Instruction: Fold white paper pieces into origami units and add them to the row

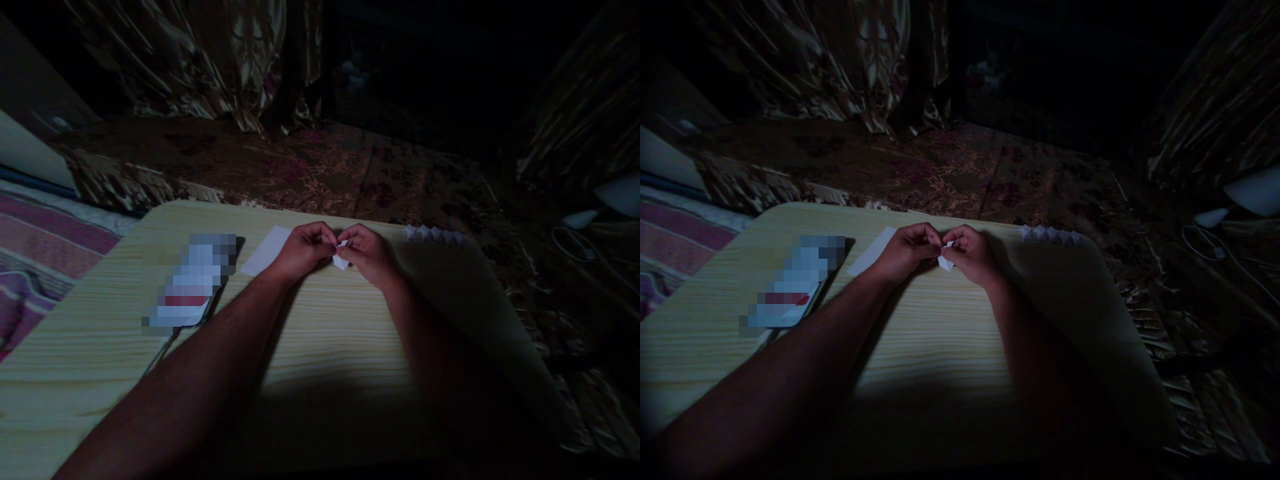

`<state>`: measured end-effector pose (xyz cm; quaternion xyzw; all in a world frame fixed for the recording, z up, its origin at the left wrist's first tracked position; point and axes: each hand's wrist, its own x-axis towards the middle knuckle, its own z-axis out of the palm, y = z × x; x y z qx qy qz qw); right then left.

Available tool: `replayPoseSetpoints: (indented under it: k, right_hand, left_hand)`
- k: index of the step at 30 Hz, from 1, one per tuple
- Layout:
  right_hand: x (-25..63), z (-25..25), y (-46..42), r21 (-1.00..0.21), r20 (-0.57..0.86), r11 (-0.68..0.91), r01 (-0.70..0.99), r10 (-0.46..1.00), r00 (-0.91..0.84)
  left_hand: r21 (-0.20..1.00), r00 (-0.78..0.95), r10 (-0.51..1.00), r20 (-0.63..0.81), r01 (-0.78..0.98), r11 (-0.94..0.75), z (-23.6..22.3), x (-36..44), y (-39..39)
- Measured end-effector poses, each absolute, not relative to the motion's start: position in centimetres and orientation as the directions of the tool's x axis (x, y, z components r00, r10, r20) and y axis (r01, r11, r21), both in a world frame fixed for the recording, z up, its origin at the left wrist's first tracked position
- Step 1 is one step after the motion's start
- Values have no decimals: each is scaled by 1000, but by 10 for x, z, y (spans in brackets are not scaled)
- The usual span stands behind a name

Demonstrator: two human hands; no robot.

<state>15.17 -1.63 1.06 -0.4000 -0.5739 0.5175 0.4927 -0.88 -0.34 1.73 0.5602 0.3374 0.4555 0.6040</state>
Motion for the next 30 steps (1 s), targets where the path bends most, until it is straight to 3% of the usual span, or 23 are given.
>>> replayPoseSetpoints:
  k: [30]
  right_hand:
    - [150, 7, -16, -954, 284, 293, 60, 951, -120]
  left_hand:
    - [975, 330, 933, 142, -211, -73, 17, -11, -1]
